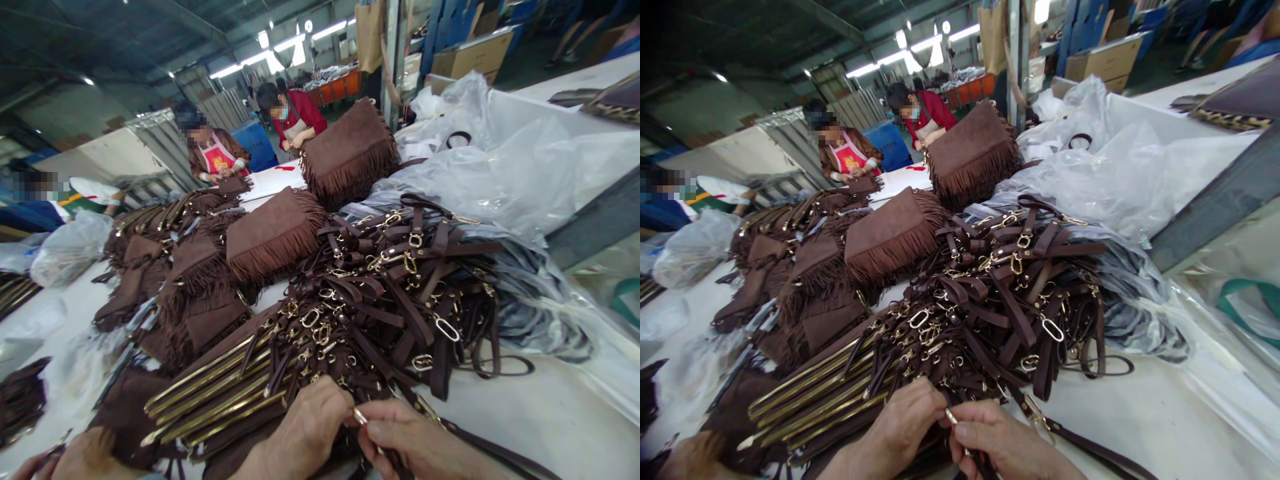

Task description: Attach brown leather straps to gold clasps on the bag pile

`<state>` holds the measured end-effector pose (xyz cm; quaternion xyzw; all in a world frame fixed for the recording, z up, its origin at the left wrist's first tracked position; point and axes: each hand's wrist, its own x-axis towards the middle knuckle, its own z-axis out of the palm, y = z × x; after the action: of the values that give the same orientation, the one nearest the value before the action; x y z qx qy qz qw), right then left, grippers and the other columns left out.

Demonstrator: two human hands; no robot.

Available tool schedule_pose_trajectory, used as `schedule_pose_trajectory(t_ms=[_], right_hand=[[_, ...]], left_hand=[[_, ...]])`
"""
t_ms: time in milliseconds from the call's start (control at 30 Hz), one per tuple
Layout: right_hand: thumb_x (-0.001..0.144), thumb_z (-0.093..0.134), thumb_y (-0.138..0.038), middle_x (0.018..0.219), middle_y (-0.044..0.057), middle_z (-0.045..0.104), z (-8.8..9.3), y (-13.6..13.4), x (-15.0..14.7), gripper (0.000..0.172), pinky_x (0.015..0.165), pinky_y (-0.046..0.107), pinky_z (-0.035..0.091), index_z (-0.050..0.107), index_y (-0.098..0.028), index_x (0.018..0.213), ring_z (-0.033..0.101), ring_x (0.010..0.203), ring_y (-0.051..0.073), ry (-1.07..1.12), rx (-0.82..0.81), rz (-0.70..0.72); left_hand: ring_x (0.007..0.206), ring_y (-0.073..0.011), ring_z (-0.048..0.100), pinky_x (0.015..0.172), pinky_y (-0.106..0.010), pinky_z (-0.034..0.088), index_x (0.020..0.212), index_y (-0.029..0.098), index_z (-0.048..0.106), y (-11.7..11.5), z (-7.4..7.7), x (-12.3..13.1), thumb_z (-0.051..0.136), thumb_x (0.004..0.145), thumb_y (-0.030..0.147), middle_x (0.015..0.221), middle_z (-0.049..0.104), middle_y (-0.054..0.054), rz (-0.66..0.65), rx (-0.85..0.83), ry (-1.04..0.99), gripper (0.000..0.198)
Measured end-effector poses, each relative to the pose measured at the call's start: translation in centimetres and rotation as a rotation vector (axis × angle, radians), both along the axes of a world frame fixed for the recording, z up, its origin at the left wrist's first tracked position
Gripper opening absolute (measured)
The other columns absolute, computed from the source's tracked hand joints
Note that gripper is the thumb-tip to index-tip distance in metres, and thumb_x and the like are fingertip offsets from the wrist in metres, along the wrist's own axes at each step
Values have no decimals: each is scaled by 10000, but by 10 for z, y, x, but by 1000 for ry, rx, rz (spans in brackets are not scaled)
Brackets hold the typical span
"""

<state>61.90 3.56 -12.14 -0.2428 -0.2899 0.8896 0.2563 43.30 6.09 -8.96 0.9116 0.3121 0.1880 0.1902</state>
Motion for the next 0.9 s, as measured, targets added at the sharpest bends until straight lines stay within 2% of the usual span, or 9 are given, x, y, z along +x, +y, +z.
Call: schedule_pose_trajectory(t_ms=[67, 133, 233, 333, 400, 500, 667, 900], right_hand=[[708, 606, -483, 616, -32, 439, -1, 1, -2, 375, 441, 165, 290, 535, -130, 814, 382, 480, 45, -71, -19, 10], [745, 545, -482, 592, -54, 395, 1, 3, -3, 356, 453, 178, 295, 516, -148, 861, 355, 489, 59, -198, 16, -9], [854, 379, -426, 668, -24, 463, 7, 12, -5, 280, 577, 230, 382, 495, -173, 891, 450, 611, 105, -514, 318, -81], [900, 281, -286, 895, 49, 547, 8, 22, -13, 225, 777, 314, 404, 471, -181, 958, 525, 844, 162, -846, 652, -159], [894, 264, -201, 951, 81, 549, 4, 29, -21, 224, 796, 342, 407, 457, -168, 1003, 534, 892, 188, -1051, 824, -160], [867, 280, -113, 925, 89, 548, -6, 38, -34, 231, 733, 332, 432, 456, -149, 1012, 546, 854, 203, -1273, 1061, -131], [826, 318, -32, 872, 70, 550, -15, 48, -46, 262, 688, 304, 455, 448, -138, 1028, 547, 801, 197, -1361, 1292, -124], [817, 329, -14, 961, 100, 559, 2, 53, -53, 292, 736, 298, 472, 461, -130, 1051, 561, 870, 201, -1404, 1302, 23]], left_hand=[[721, -133, 494, 646, -265, 374, 849, 167, 532, 0, -2, -3, 376, 860, 92, 749, 585, -24, 8, 100, 96, 174], [837, -163, 504, 729, -316, 365, 912, 169, 545, 3, 0, -4, 420, 849, 117, 875, 605, -42, 137, 205, 194, 149], [934, -207, 481, 794, -374, 340, 934, 172, 552, 10, 2, 0, 518, 805, 170, 983, 590, -57, 382, 254, 335, 133], [877, -211, 476, 763, -382, 330, 798, 183, 560, 15, -2, 8, 541, 760, 144, 928, 584, -45, 482, 275, 419, 58], [831, -205, 472, 739, -376, 324, 744, 186, 557, 16, -7, 12, 542, 738, 114, 870, 580, -38, 534, 329, 423, 74], [774, -196, 461, 712, -366, 317, 687, 188, 547, 18, -15, 14, 547, 733, 107, 792, 570, -27, 555, 385, 387, 93], [767, -183, 459, 720, -353, 325, 656, 172, 540, 18, -23, 11, 526, 749, 99, 760, 571, -27, 561, 397, 253, 120], [752, -170, 451, 719, -336, 333, 679, 159, 538, 18, -24, 10, 517, 775, 111, 749, 571, -22, 548, 436, 173, 109]])
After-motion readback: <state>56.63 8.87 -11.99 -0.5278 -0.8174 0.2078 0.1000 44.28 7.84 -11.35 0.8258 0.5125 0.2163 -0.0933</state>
